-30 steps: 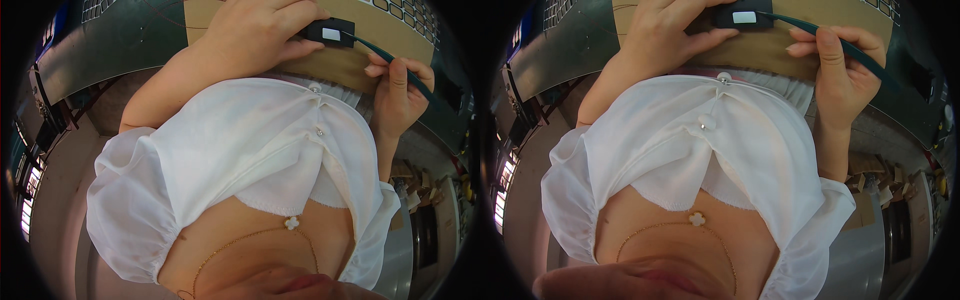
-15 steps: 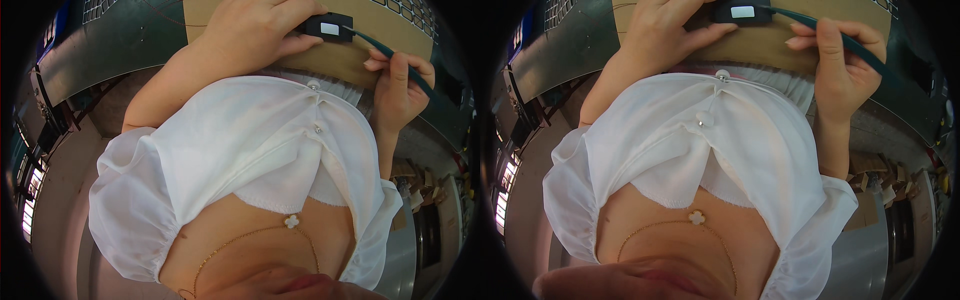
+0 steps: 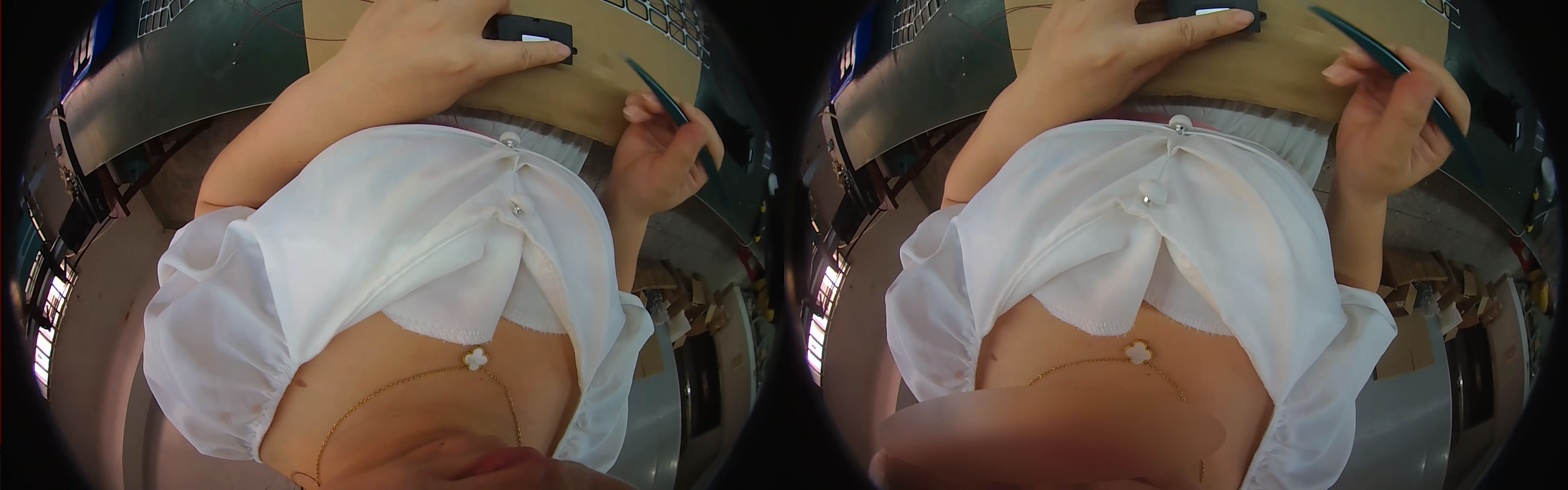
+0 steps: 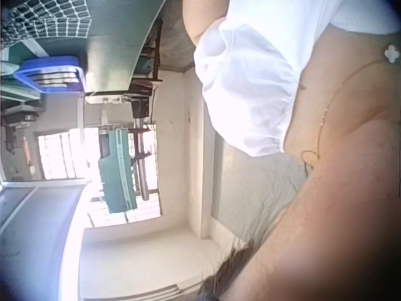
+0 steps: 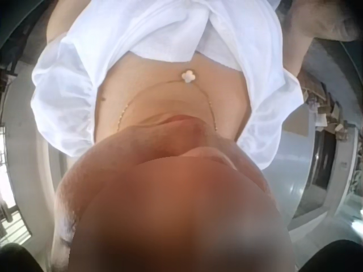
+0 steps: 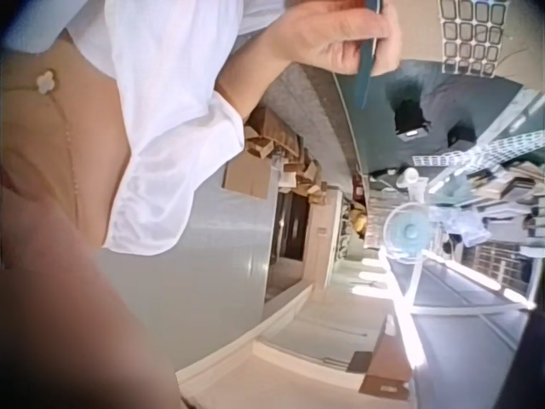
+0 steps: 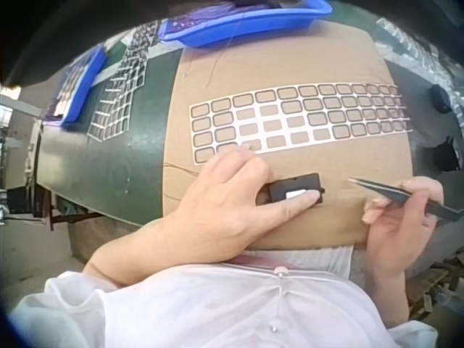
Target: Testing electronic components using a stylus on a template grid at a factory workstation.
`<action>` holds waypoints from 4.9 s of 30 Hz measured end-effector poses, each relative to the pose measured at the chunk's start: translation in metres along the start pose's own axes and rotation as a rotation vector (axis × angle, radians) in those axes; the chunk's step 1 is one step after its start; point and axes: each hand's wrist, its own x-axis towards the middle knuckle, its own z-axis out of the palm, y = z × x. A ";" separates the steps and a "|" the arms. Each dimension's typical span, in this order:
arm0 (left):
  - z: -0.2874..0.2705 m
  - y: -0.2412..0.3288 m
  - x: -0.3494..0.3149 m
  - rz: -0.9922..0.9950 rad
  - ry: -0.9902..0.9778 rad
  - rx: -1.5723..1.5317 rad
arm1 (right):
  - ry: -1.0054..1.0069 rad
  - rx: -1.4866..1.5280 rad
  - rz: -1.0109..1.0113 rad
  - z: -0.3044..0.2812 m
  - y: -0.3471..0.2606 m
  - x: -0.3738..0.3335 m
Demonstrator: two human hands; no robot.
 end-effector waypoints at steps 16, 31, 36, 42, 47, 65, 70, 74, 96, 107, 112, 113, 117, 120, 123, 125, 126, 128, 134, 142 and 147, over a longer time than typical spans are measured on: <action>-0.001 0.003 -0.003 -0.017 0.016 0.009 | -0.430 -0.950 -0.228 0.032 -0.012 0.026; -0.002 -0.002 0.006 0.031 0.043 -0.055 | 0.407 -1.153 -0.158 -0.176 -0.072 0.022; -0.002 -0.001 0.007 0.025 0.020 -0.035 | 0.437 -1.258 -0.150 -0.170 -0.070 0.024; 0.003 -0.003 0.003 0.049 0.027 -0.027 | 0.216 -0.775 -0.223 -0.101 -0.050 0.044; 0.000 -0.003 0.000 0.063 0.176 0.048 | -0.027 -0.350 0.015 -0.027 -0.025 0.061; 0.033 -0.022 -0.009 0.039 0.213 0.232 | -0.366 -0.178 0.496 0.046 0.022 0.097; 0.018 -0.009 -0.003 0.022 0.160 0.180 | -0.217 -0.006 0.539 0.051 0.022 0.092; 0.002 -0.004 0.003 0.071 0.071 0.109 | -0.041 -0.159 0.491 0.068 0.023 0.089; -0.007 -0.001 0.006 0.078 0.001 0.101 | 0.097 -0.220 0.402 0.069 0.024 0.085; -0.006 0.004 0.004 -0.034 -0.083 0.052 | -0.085 0.204 0.269 -0.002 0.003 0.070; -0.001 -0.002 -0.002 -0.040 -0.052 0.006 | -0.045 0.189 0.339 -0.013 -0.011 0.030; 0.000 -0.003 -0.002 -0.034 -0.037 0.001 | -0.034 0.150 0.356 -0.016 -0.012 0.025; -0.002 -0.001 -0.004 -0.102 -0.089 -0.052 | 0.004 0.124 0.394 -0.012 -0.011 0.017; -0.001 -0.001 -0.003 -0.127 -0.107 -0.076 | 0.030 0.087 0.412 -0.009 -0.012 0.016; 0.000 -0.002 -0.002 -0.142 -0.105 -0.088 | 0.060 0.007 0.429 -0.005 -0.013 0.018; -0.001 0.000 -0.003 -0.147 -0.108 -0.081 | 0.069 -0.011 0.429 -0.002 -0.014 0.016; -0.002 0.001 -0.003 -0.150 -0.111 -0.076 | 0.079 -0.030 0.429 -0.001 -0.015 0.015; -0.002 0.001 -0.003 -0.155 -0.118 -0.066 | 0.102 -0.070 0.427 0.002 -0.017 0.011; -0.001 0.003 -0.005 -0.183 -0.135 -0.084 | 0.159 -0.117 0.335 0.012 -0.020 -0.007; -0.004 0.003 -0.003 -0.108 -0.100 0.014 | 0.172 -0.138 0.322 0.012 -0.019 -0.006; -0.005 0.003 -0.004 -0.132 -0.110 -0.006 | 0.174 -0.114 0.387 0.011 -0.019 0.001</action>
